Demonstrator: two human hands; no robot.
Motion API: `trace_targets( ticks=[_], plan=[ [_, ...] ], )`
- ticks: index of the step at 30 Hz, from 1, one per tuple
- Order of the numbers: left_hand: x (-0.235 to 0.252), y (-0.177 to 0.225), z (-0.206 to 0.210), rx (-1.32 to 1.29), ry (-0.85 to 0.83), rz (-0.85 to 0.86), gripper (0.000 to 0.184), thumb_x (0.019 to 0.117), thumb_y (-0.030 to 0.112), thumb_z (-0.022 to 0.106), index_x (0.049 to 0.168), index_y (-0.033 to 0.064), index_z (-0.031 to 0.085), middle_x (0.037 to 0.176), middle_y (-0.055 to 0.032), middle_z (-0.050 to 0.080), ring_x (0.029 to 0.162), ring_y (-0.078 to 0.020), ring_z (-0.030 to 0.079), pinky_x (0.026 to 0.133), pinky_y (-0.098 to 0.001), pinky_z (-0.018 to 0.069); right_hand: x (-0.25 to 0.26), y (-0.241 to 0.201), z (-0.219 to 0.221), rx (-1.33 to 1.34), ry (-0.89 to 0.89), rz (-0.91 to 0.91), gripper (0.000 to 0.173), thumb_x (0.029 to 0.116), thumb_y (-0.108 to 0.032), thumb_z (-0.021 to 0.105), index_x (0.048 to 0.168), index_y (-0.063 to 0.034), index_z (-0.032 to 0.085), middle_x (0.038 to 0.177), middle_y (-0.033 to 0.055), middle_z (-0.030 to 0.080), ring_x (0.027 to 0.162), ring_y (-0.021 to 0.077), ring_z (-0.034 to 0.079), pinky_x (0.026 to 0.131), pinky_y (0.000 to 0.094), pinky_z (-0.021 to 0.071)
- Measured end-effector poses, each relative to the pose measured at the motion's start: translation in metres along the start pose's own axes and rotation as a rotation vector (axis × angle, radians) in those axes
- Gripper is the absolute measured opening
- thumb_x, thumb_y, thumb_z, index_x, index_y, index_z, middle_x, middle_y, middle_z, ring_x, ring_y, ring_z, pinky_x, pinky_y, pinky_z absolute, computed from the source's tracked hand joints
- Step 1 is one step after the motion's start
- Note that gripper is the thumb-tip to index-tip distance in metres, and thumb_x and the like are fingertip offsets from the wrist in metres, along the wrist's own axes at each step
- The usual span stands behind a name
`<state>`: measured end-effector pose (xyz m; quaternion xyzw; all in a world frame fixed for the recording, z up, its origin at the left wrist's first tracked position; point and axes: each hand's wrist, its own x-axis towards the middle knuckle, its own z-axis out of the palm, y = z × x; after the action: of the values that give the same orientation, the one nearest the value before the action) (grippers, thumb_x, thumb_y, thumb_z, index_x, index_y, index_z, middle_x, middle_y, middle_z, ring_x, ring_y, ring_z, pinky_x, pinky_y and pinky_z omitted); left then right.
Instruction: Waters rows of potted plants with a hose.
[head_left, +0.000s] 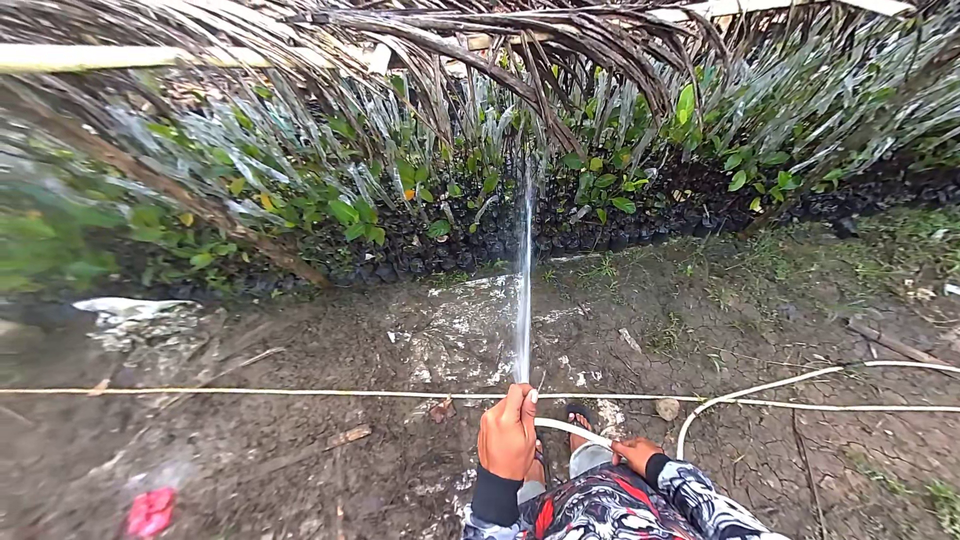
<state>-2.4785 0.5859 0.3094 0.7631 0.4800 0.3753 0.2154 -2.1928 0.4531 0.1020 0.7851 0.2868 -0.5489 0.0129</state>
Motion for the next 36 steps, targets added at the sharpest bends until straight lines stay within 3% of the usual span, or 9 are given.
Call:
trace_targets(
  ticks=[6, 10, 14, 16, 21, 25, 28, 32, 36],
  plan=[
    [-0.010, -0.005, -0.006, 0.029, 0.032, -0.048, 0.038, 0.1052, 0.037, 0.047, 0.097, 0.0107, 0.074, 0.064, -0.0003, 0.065, 0.055, -0.0128, 0.064, 0.051, -0.0335, 0.0537, 0.004, -0.002, 0.007, -0.047, -0.014, -0.012, 0.051, 0.1063, -0.054, 0.048, 0.106, -0.0144, 0.080, 0.111, 0.0148, 0.075, 0.110, 0.0313, 0.067, 0.102, 0.0546, 0.0468],
    [-0.018, -0.006, -0.014, 0.060, 0.052, -0.075, 0.038, 0.1045, 0.036, 0.048, 0.098, 0.0087, 0.074, 0.065, -0.0027, 0.067, 0.056, -0.0161, 0.066, 0.052, -0.0365, 0.0554, -0.003, -0.011, 0.013, -0.042, -0.016, -0.040, 0.052, 0.1062, -0.053, 0.049, 0.106, -0.0102, 0.080, 0.112, 0.0177, 0.074, 0.110, 0.0341, 0.067, 0.102, 0.0575, 0.0463],
    [-0.030, -0.011, -0.022, 0.072, 0.021, -0.064, 0.039, 0.1051, 0.037, 0.047, 0.099, 0.0098, 0.074, 0.067, -0.0028, 0.068, 0.057, -0.0162, 0.067, 0.053, -0.0369, 0.0568, -0.010, -0.023, 0.021, -0.129, -0.033, -0.028, 0.055, 0.1050, -0.058, 0.047, 0.108, -0.0142, 0.080, 0.116, 0.0157, 0.074, 0.116, 0.0332, 0.066, 0.104, 0.0569, 0.0459],
    [-0.034, -0.015, -0.028, 0.088, 0.051, -0.088, 0.039, 0.1048, 0.036, 0.047, 0.099, 0.0096, 0.074, 0.066, -0.0026, 0.067, 0.056, -0.0162, 0.067, 0.052, -0.0366, 0.0561, -0.024, -0.035, 0.022, -0.167, -0.056, -0.038, 0.056, 0.1058, -0.057, 0.045, 0.112, -0.0138, 0.079, 0.123, 0.0162, 0.072, 0.123, 0.0339, 0.063, 0.109, 0.0578, 0.0428],
    [-0.047, -0.018, -0.040, 0.117, 0.068, -0.120, 0.040, 0.1047, 0.037, 0.046, 0.098, 0.0088, 0.074, 0.064, -0.0036, 0.066, 0.055, -0.0179, 0.066, 0.051, -0.0382, 0.0547, -0.046, -0.045, 0.026, -0.154, -0.056, -0.058, 0.054, 0.1067, -0.054, 0.047, 0.113, -0.0108, 0.078, 0.123, 0.0178, 0.072, 0.124, 0.0342, 0.062, 0.110, 0.0568, 0.0423],
    [-0.062, -0.015, -0.041, 0.120, 0.075, -0.113, 0.040, 0.1047, 0.037, 0.046, 0.098, 0.0090, 0.074, 0.064, -0.0031, 0.065, 0.055, -0.0164, 0.065, 0.051, -0.0372, 0.0549, -0.041, -0.036, 0.028, -0.144, -0.052, -0.073, 0.053, 0.1065, -0.054, 0.048, 0.111, -0.0112, 0.079, 0.119, 0.0173, 0.073, 0.117, 0.0336, 0.065, 0.106, 0.0561, 0.0447],
    [-0.073, -0.010, -0.042, 0.149, 0.145, -0.158, 0.040, 0.1048, 0.037, 0.046, 0.099, 0.0084, 0.074, 0.065, -0.0036, 0.066, 0.055, -0.0162, 0.065, 0.051, -0.0374, 0.0544, -0.046, -0.029, 0.026, -0.187, -0.092, -0.080, 0.054, 0.1074, -0.053, 0.046, 0.115, -0.0107, 0.078, 0.123, 0.0187, 0.071, 0.121, 0.0342, 0.064, 0.108, 0.0563, 0.0432],
    [-0.090, 0.002, -0.041, 0.176, 0.120, -0.149, 0.042, 0.1041, 0.038, 0.046, 0.098, 0.0077, 0.074, 0.064, -0.0042, 0.066, 0.055, -0.0175, 0.066, 0.051, -0.0384, 0.0547, -0.049, -0.013, 0.024, -0.161, -0.098, -0.117, 0.053, 0.1085, -0.049, 0.047, 0.112, -0.0056, 0.077, 0.112, 0.0202, 0.071, 0.103, 0.0320, 0.065, 0.098, 0.0528, 0.0460],
    [-0.112, 0.021, -0.038, 0.200, 0.124, -0.138, 0.043, 0.1048, 0.040, 0.045, 0.097, 0.0086, 0.073, 0.064, -0.0024, 0.065, 0.054, -0.0147, 0.064, 0.050, -0.0355, 0.0536, -0.060, 0.013, 0.025, -0.142, -0.127, -0.134, 0.051, 0.1085, -0.048, 0.047, 0.115, -0.0074, 0.077, 0.117, 0.0202, 0.071, 0.110, 0.0336, 0.065, 0.103, 0.0545, 0.0453]
  ],
)
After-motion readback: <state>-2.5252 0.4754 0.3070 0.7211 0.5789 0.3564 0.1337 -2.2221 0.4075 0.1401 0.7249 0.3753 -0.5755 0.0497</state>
